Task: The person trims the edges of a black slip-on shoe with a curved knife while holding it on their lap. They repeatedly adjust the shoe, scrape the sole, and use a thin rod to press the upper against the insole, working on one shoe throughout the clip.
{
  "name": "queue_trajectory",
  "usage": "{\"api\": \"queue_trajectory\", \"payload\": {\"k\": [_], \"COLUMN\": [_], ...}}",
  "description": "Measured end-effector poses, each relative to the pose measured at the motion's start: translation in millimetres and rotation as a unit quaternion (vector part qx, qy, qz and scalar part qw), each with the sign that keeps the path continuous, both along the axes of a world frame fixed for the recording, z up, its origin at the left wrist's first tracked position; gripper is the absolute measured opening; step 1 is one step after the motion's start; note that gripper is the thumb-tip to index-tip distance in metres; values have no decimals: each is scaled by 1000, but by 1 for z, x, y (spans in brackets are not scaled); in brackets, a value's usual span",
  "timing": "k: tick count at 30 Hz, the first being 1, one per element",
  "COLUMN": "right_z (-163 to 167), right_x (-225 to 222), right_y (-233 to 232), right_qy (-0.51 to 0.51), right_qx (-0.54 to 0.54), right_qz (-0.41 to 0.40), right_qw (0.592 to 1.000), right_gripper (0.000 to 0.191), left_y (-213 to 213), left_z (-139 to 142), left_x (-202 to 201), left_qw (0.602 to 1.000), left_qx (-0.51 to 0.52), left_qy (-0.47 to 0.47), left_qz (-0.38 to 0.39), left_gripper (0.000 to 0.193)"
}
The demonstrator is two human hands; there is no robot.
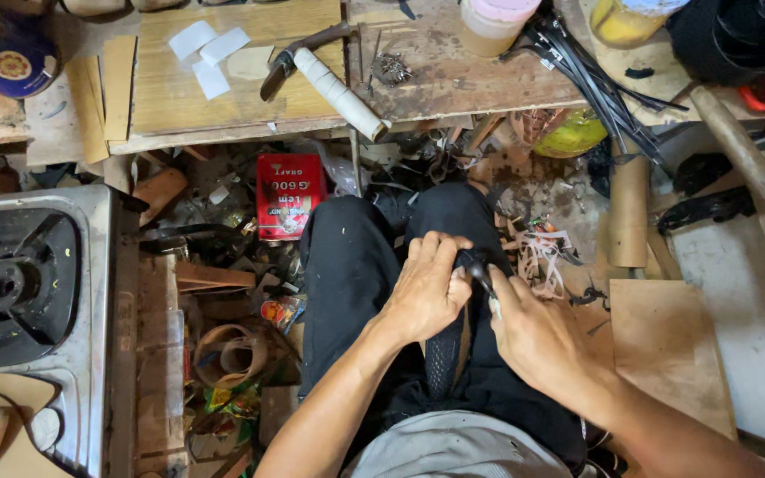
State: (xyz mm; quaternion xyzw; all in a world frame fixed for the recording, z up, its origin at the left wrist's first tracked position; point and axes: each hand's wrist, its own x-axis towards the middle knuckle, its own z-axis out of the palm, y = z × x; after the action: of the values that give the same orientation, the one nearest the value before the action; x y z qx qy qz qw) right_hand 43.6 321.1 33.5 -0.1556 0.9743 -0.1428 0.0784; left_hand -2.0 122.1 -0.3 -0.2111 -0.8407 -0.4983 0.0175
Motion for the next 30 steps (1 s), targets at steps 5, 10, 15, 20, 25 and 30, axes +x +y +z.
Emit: {"api": "queue_trajectory", "payload": {"k": [5,10,15,20,25,30], "right_z": [-16,-16,-4,-21,-29,15], "right_x": [11,14,10,9,4,2], "right_y": [-22,-22,-7,-8,-18,-11], "right_qy": [80,41,57,-7,74,42], "right_qx": [-21,-47,-189,-137,-55,-190], "right_qz": [-20,-44,-40,-89,-18,0], "right_qw": [996,997,980,987,996,981], "right_gripper": [58,60,40,21,18,20], "left_y": [-14,-8,-2,-2,-11,-29], "left_z": [-4,-6,-1,0,-10,-20], "left_x": [-3,-3,1,3,2,-12], "left_qw": [997,999,999,999,996,980], "left_qx": [47,43,49,42,74,173], "left_qy": [-19,-23,-20,11,31,-35], "left_qz": [-54,-10,3,-5,-47,-93], "left_gripper": [36,35,36,40,42,34]}}
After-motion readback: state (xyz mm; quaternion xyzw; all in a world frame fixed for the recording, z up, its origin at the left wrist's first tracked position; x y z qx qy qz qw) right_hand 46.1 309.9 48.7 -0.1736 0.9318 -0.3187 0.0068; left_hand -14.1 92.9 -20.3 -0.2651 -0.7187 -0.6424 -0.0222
